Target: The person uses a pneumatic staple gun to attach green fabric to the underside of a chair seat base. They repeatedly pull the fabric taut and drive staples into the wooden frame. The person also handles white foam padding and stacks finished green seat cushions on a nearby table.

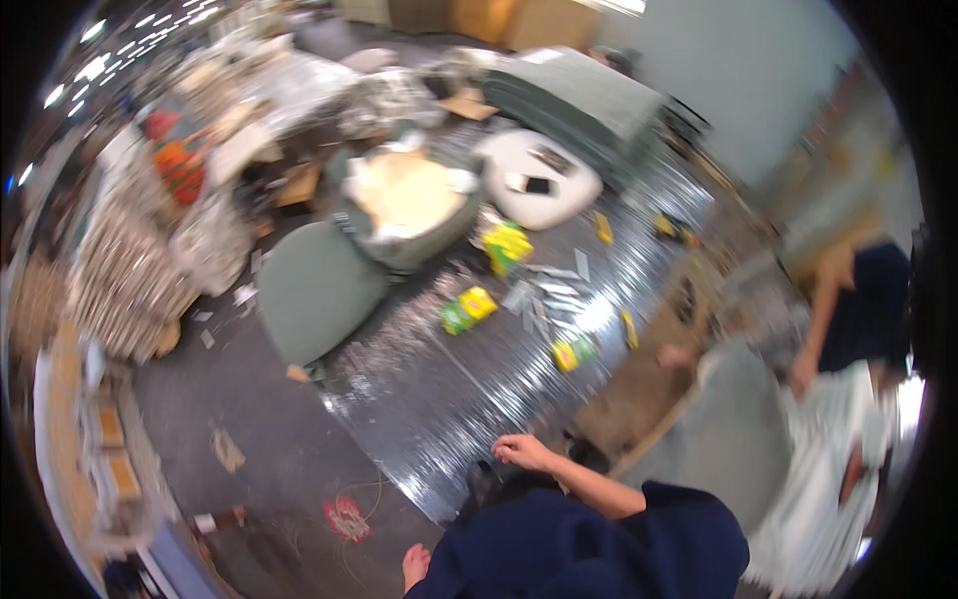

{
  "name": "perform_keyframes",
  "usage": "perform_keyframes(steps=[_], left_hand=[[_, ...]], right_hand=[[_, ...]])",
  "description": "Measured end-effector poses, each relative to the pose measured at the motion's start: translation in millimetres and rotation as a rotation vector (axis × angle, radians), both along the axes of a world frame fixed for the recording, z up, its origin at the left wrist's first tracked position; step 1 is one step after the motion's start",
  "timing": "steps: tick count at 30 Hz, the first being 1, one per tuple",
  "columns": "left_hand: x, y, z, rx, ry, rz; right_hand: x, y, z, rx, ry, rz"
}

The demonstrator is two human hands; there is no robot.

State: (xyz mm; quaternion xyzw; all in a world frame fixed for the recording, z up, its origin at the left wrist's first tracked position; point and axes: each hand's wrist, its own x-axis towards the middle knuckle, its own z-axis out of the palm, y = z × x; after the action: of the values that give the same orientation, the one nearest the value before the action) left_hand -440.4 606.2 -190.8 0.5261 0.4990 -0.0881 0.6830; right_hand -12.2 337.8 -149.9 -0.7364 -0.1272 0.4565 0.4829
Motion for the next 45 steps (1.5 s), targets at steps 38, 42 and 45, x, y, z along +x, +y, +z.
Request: perform_keyframes(steps=[38,42,45], left_hand=[[361.1,-504.1,138.2,0.871,-1.133,-1.166],[356.8,-500.9,140.4,0.846,-1.124,-1.148],[347.6,-508.2,146.9,0.809,-1.099,-1.154]], right_hand=[[-413.7,-541.9,86.2,-0.952,-0.535,-1.956],[-399.5,-537.1,103.6,-1.088,-0.561,-1.941],[-407.3,-547.2,105.4,-1.058,-0.543,-1.952]])
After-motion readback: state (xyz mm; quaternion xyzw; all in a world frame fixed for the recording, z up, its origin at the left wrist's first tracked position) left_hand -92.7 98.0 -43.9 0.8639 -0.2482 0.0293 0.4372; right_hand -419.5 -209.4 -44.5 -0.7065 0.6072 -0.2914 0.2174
